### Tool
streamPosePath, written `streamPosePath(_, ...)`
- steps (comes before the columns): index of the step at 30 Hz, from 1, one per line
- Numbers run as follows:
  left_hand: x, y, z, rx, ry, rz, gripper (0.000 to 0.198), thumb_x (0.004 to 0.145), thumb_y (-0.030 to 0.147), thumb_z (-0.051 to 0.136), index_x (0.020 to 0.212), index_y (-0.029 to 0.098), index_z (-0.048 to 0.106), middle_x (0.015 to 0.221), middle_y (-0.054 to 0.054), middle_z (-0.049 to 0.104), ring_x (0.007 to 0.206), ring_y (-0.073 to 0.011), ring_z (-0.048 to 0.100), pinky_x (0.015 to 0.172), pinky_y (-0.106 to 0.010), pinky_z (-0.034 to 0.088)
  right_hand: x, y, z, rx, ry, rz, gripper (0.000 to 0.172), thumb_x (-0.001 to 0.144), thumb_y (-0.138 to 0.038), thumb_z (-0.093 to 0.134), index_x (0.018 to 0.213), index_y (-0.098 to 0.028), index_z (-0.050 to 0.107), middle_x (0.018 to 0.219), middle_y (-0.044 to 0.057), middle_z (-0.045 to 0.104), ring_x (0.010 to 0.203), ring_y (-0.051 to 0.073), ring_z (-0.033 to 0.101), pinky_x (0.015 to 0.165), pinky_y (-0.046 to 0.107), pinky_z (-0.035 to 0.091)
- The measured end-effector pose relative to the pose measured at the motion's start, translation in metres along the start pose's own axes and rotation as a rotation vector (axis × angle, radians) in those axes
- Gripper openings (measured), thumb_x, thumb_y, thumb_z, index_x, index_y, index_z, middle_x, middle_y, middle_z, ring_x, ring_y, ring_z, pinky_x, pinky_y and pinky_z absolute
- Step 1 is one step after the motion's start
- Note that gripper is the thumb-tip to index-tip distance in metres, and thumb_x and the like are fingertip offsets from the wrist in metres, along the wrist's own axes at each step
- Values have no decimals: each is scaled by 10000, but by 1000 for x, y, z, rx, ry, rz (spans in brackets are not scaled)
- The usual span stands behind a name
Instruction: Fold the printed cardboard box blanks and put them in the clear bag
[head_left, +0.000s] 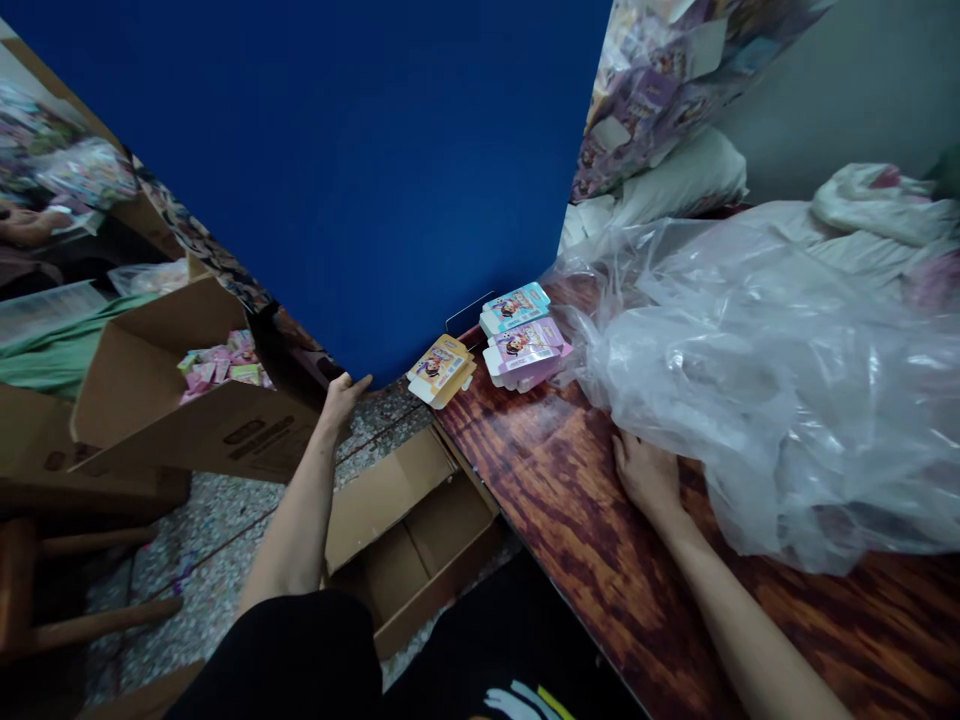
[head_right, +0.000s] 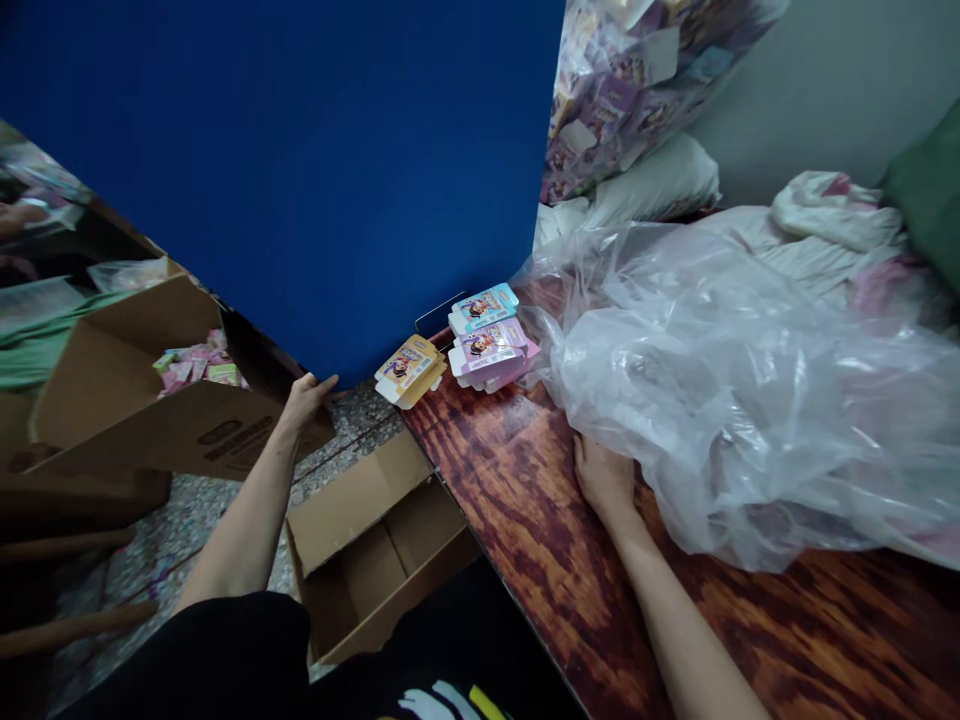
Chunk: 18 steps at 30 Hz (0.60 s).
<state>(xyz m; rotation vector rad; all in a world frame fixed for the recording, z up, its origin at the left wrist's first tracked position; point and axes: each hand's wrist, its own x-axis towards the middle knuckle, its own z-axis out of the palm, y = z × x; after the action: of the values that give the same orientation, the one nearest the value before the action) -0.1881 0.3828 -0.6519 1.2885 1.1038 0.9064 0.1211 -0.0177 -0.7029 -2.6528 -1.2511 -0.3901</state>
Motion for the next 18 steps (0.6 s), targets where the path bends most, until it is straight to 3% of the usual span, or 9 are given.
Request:
streamPosePath(4, -4, 0, 0, 1, 40, -1, 465, 514, 370, 907, 846, 134, 683, 880, -69, 723, 941, -280, 685, 756, -379, 626, -1, 0, -1, 28, 10, 1, 388, 966, -223, 400, 1155, -114, 721, 1188, 208, 704, 1161, 357, 591, 1051, 496, 435)
streamPosePath(7, -16, -11, 7, -5, 110, 21, 504, 568, 384, 876, 976, 172, 668, 979, -52, 716, 951, -227, 669, 757, -308, 589, -11, -8, -3, 58, 48, 49, 367, 955, -215, 414, 1141, -139, 722, 1132, 196, 696, 1117, 354, 580, 986, 508, 454)
streamPosePath(9, -30, -25, 17, 2, 185, 18, 505, 643, 434, 824, 1051, 203, 636, 1006, -44, 700, 922, -189, 662, 729, -267, 557, -21, -19, -6, 85, 72, 103, 365, 964, -226, 414, 1145, -139, 719, 1121, 198, 683, 1060, 347, 581, 897, 488, 475)
streamPosePath(12, -50, -50, 43, 48, 253, -39, 477, 731, 562, 727, 991, 176, 622, 886, -59, 678, 770, -171, 642, 652, -272, 525, -29, -44, -16, 187, 83, 104, 333, 979, -233, 423, 1086, -156, 730, 1160, 185, 671, 1026, 321, 578, 844, 450, 471)
streamPosePath(15, -59, -65, 75, 116, 236, -66, 513, 768, 639, 667, 934, 154, 634, 859, -72, 684, 726, -176, 638, 652, -289, 520, -23, -77, -29, 366, -26, 47, 304, 966, -183, 437, 1028, -168, 734, 1144, 166, 676, 1048, 308, 574, 907, 451, 453)
streamPosePath(18, -57, -63, 96, 214, 232, -57, 504, 816, 617, 640, 1020, 156, 636, 961, -86, 703, 851, -203, 674, 762, -309, 539, -5, -112, -35, 543, -222, 4, 306, 957, -141, 433, 1013, -159, 733, 1083, 157, 681, 1049, 292, 582, 946, 423, 448)
